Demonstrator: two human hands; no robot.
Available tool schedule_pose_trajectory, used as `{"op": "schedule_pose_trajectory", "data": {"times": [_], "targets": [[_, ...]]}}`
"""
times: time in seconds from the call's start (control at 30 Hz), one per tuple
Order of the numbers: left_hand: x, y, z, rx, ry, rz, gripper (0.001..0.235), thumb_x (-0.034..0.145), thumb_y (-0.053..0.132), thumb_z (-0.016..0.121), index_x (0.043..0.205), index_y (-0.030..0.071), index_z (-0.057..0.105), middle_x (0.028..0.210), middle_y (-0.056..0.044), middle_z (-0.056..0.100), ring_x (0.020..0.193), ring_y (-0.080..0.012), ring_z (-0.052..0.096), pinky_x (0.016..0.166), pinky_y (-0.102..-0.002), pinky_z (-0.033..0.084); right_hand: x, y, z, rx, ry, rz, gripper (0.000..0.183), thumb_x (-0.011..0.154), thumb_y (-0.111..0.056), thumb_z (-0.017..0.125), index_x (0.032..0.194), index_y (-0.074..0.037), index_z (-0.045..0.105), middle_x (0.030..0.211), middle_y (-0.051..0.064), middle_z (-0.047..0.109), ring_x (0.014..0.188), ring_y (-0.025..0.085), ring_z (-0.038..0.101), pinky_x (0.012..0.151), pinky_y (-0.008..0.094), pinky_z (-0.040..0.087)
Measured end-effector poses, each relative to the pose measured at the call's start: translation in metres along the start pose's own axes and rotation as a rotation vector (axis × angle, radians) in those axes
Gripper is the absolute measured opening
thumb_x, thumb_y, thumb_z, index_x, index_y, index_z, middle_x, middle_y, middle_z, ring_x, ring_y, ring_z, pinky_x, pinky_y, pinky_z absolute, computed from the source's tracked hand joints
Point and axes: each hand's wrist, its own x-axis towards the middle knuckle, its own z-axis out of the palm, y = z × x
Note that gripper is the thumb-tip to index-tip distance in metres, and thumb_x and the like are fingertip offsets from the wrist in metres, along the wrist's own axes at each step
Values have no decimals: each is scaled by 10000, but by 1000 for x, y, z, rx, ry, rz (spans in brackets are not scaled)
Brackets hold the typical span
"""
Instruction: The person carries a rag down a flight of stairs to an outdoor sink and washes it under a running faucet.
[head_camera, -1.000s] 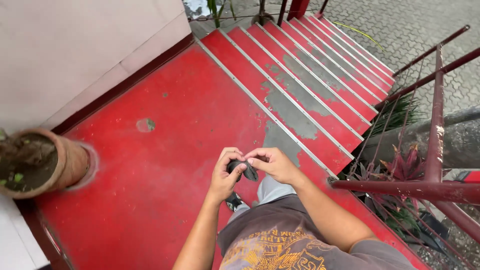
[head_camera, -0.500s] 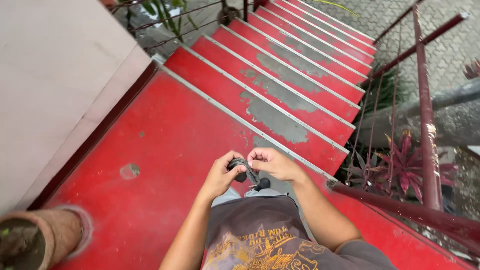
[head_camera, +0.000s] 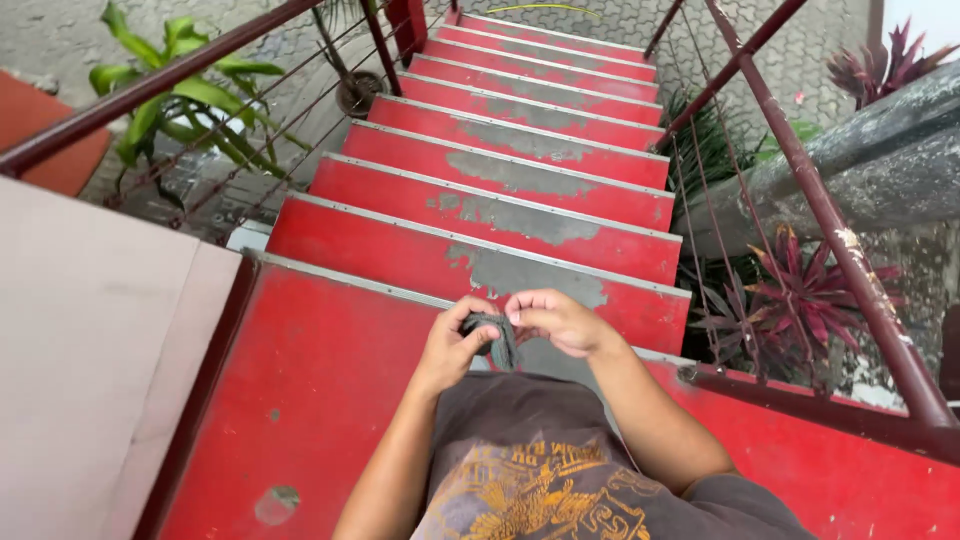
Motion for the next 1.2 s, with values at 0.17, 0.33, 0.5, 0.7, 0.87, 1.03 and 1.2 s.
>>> {"op": "schedule_pose_trajectory", "data": {"times": [0.17,0.33,0.5,0.7,0.87,1.03,1.2], "targets": [[81,56,-65,47,-168,54,167,927,91,740,1055,30,652,914,3,673,836,-67,602,741,-250,517,61,-50,14,54,84,-123,106,1003,-121,573,1011,-38,639,955,34,674,900,144,672,853,338,550],[143,94,-97,260,-354,145,199,891,65,751,1068,25,669,951,-32,718,878,-101,669,781,-275,543,89,-53,12,24,251,-202,116,997,-104,541,1004,-34,633,936,28,661,899,138,674,847,336,544],[185,78,-107,173,-476,-19,181,896,68,747,1058,34,676,938,-37,728,859,-106,671,772,-293,566,106,-51,1,28,400,-255,117,993,-107,531,989,-37,625,921,25,654,892,136,667,849,336,540],[223,82,-113,155,-503,109,188,924,68,744,1090,34,662,972,-31,713,898,-95,654,797,-278,550,125,-80,-14,61,318,-315,124,1015,-119,515,938,-53,586,938,15,610,930,150,657,907,376,548],[262,52,-133,180,-352,-193,168,914,103,739,1058,59,664,835,9,626,708,-73,540,617,-267,468,153,-95,-52,163,287,-353,177,1023,-161,482,898,-75,572,1035,92,688,1008,200,693,956,385,539],[325,-16,-132,134,-244,-22,186,915,114,760,1030,58,625,851,28,632,777,-42,574,684,-236,510,200,-86,-146,55,360,-415,142,1034,-171,571,969,-50,609,1104,166,712,1076,245,704,961,394,538],[401,-63,-96,305,-202,-251,224,870,146,774,1036,67,646,781,-13,633,690,-90,567,586,-283,493,243,-103,-187,-506,525,-407,520,828,-172,808,1280,-63,575,1235,67,622,1143,150,573,918,328,515]]}}
